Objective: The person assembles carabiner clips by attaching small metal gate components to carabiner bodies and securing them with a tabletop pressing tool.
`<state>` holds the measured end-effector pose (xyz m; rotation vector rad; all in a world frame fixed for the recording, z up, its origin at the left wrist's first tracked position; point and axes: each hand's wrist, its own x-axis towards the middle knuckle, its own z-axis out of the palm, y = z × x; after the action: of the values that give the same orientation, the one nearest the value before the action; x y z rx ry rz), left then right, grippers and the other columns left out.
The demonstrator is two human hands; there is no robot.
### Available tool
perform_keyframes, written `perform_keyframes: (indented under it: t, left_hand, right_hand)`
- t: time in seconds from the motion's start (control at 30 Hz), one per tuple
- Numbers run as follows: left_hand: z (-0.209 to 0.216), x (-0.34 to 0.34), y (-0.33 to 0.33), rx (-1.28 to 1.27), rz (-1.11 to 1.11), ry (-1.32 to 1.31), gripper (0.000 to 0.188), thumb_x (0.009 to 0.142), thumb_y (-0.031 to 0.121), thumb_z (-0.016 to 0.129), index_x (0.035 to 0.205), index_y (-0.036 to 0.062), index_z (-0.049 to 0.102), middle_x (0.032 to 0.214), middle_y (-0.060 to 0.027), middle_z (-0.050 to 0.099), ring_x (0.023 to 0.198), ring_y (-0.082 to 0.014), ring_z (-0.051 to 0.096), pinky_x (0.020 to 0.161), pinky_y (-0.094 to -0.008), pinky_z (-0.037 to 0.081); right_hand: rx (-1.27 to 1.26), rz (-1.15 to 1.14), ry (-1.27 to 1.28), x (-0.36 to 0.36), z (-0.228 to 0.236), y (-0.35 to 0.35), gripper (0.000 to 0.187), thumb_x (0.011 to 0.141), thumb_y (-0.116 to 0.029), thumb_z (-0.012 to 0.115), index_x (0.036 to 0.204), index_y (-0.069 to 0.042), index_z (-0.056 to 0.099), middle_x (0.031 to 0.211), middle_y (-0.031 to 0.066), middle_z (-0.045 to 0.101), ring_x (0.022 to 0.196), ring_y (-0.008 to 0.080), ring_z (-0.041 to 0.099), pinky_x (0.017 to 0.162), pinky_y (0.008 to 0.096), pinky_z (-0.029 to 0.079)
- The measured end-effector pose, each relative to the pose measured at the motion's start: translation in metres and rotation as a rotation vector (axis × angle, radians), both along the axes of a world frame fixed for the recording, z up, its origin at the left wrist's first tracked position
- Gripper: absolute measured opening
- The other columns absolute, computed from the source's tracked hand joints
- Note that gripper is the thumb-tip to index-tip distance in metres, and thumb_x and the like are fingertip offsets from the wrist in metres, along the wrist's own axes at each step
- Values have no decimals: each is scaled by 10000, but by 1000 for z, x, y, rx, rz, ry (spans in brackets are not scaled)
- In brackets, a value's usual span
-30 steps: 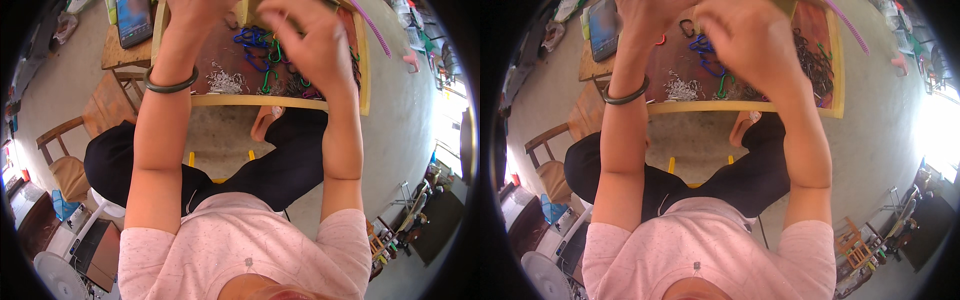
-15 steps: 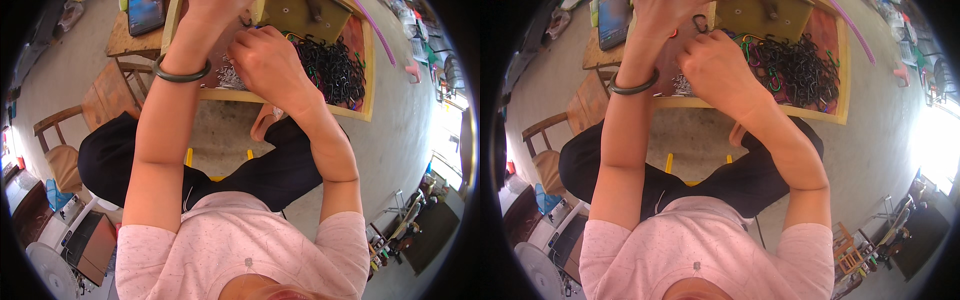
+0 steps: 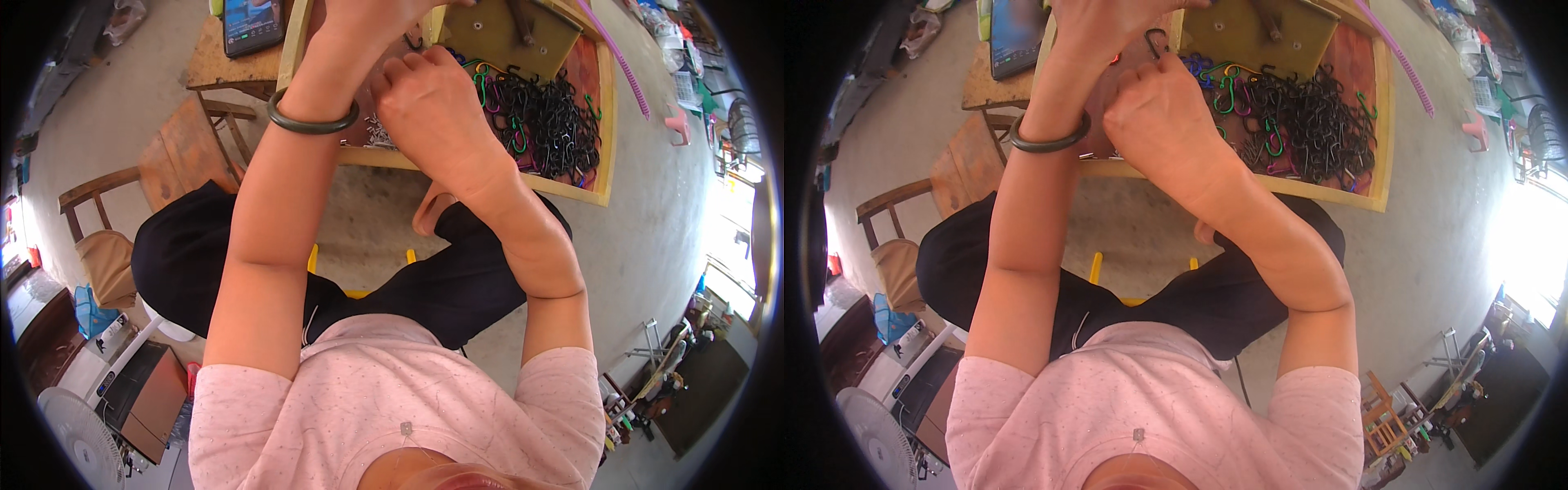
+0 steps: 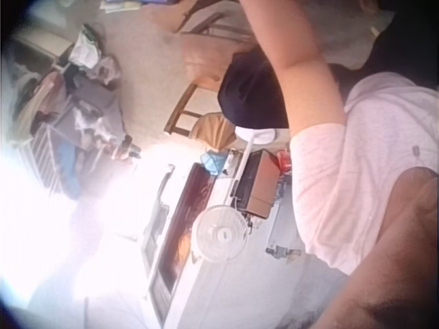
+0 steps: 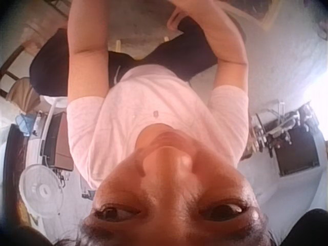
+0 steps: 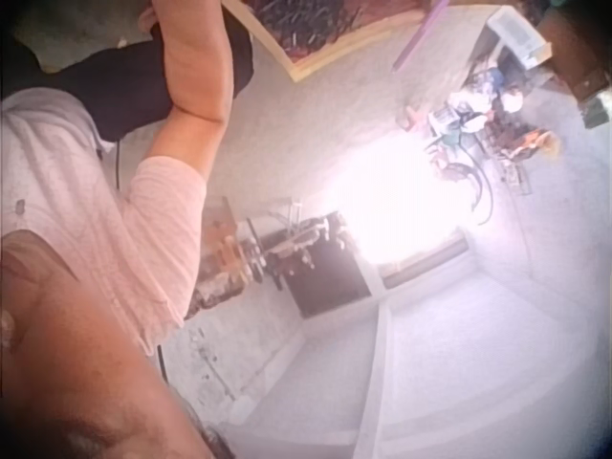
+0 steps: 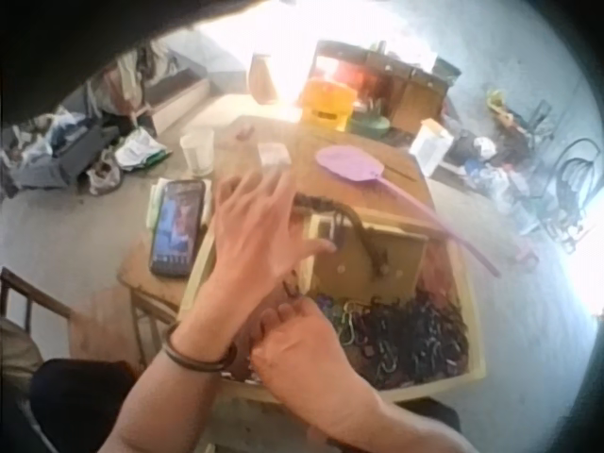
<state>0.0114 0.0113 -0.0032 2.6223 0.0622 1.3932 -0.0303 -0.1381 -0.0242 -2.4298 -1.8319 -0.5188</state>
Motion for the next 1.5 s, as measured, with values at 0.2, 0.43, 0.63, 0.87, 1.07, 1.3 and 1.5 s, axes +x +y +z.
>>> perform_keyframes:
  t: [0.2, 0.43, 0.63, 0.87, 1.07, 1.3, 1.5]
  left_hand:
    - [6, -3, -1, -59, -17, 133, 685, 581, 440, 944, 1061, 58, 639, 1044, -103, 682, 1065, -286, 592, 976, -430, 381]
    - [5, -5, 0, -23, -50, 100, 673, 578, 438, 939, 1049, 62, 641, 1064, -99, 679, 1082, -279, 590, 988, -431, 373]
    - [1, -2, 4, -3, -56, 31, 681, 583, 433, 935, 1074, 61, 645, 1109, -101, 680, 1113, -272, 590, 999, -426, 369]
    - [4, -5, 1, 37, -89, -57, 620, 595, 394, 912, 1062, 85, 643, 1102, -86, 686, 1128, -262, 598, 1007, -414, 375]
    - [5, -5, 0, 7, -64, 63, 592, 577, 378, 921, 1006, 95, 628, 1029, -85, 683, 1088, -272, 607, 987, -423, 389]
    - [4, -5, -1, -25, -65, 32, 575, 550, 384, 929, 932, 106, 600, 939, -68, 665, 1024, -268, 614, 955, -418, 403]
    - [3, -4, 0, -16, -62, 2, 571, 546, 383, 928, 928, 113, 600, 920, -56, 658, 1008, -261, 612, 945, -416, 404]
  right_hand:
    - [26, -39, 64, 10, -1, -12, 76, 744, -102, 666, 819, -94, 670, 776, 35, 622, 831, 208, 663, 772, 347, 492]
    - [-89, -63, 21, 1, 6, -6, 48, 768, -99, 663, 815, -101, 666, 775, 38, 616, 826, 208, 667, 769, 345, 479]
    - [74, -22, 183, 20, 20, -11, 85, 735, -117, 698, 792, -68, 739, 769, 97, 698, 804, 273, 698, 751, 397, 505]
    - [666, -184, 865, 89, 69, -45, 153, 892, -3, 678, 1045, 4, 683, 980, 83, 709, 935, 204, 708, 860, 331, 559]
    - [736, -156, 664, 106, 53, -29, 89, 881, -3, 687, 970, -2, 680, 936, 66, 679, 889, 177, 685, 823, 302, 559]
    - [698, -63, 255, 116, 43, -20, 92, 826, 17, 724, 907, -21, 705, 1010, 120, 617, 964, 292, 659, 799, 361, 535]
    - [710, -105, 350, 109, 44, -16, 109, 820, 15, 734, 918, -25, 709, 1065, 123, 613, 999, 314, 651, 818, 370, 539]
